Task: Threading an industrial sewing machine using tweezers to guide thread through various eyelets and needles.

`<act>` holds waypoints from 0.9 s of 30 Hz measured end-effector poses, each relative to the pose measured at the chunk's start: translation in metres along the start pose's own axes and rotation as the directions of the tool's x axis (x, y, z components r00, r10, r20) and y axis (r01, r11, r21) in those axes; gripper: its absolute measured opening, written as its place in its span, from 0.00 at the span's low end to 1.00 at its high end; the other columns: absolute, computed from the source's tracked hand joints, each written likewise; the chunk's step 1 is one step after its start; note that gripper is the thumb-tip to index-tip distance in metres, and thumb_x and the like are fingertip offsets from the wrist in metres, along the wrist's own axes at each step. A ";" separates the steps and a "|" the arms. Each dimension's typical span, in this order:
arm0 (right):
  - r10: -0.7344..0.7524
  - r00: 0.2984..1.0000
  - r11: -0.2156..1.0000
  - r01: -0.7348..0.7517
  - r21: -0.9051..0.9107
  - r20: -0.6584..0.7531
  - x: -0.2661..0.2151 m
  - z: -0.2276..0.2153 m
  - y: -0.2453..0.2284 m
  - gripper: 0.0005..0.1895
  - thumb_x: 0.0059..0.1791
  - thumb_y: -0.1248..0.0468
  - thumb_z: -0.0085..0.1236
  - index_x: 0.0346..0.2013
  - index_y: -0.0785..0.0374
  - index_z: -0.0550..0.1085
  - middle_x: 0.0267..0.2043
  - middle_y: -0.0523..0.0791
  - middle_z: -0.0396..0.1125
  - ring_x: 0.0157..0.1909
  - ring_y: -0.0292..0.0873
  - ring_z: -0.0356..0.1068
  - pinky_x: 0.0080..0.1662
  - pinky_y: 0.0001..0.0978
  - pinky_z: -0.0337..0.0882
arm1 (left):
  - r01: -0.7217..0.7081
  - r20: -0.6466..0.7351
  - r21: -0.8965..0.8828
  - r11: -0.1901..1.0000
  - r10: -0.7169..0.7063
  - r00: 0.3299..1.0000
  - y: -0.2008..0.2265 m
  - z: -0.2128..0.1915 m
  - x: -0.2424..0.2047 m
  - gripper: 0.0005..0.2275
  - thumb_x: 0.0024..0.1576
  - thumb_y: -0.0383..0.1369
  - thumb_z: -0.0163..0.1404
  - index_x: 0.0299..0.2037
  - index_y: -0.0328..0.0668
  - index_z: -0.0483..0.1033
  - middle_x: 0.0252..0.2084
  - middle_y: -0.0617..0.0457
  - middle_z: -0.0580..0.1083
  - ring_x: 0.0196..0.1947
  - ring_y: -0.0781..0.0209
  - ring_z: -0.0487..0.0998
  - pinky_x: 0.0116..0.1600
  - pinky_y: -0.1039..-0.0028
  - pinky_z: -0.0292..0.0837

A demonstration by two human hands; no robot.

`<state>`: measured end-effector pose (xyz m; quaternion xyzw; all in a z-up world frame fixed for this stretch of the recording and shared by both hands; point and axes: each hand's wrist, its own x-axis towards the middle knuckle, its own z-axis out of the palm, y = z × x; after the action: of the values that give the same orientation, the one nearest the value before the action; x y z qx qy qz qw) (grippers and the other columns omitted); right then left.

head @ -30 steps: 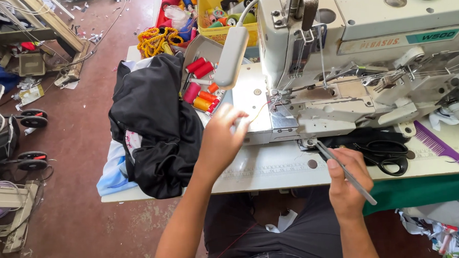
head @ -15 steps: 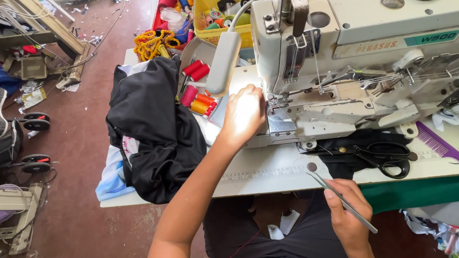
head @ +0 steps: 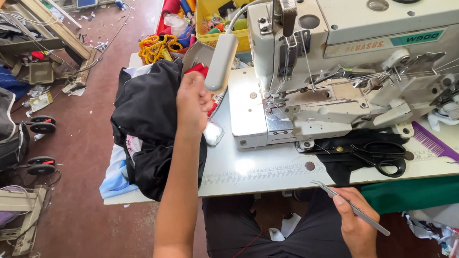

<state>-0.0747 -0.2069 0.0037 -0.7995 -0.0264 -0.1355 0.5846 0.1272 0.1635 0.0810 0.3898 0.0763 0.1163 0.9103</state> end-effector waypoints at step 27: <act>0.131 0.986 0.991 -0.129 -0.027 0.100 -0.016 0.001 0.009 0.14 0.51 0.64 0.52 0.37 0.69 0.83 0.39 0.49 0.77 0.44 0.43 0.77 0.48 0.31 0.75 | -0.496 0.477 0.865 0.077 0.179 0.861 -0.068 0.028 -0.010 0.06 0.56 0.32 0.41 0.27 0.49 0.69 0.35 0.51 0.74 0.41 0.48 0.74 0.47 0.60 0.68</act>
<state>-0.0885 -0.2068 -0.0093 -0.8112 -0.0023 -0.0565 0.5820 0.1341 0.0955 0.0514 0.8951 -0.0744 0.1992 0.3918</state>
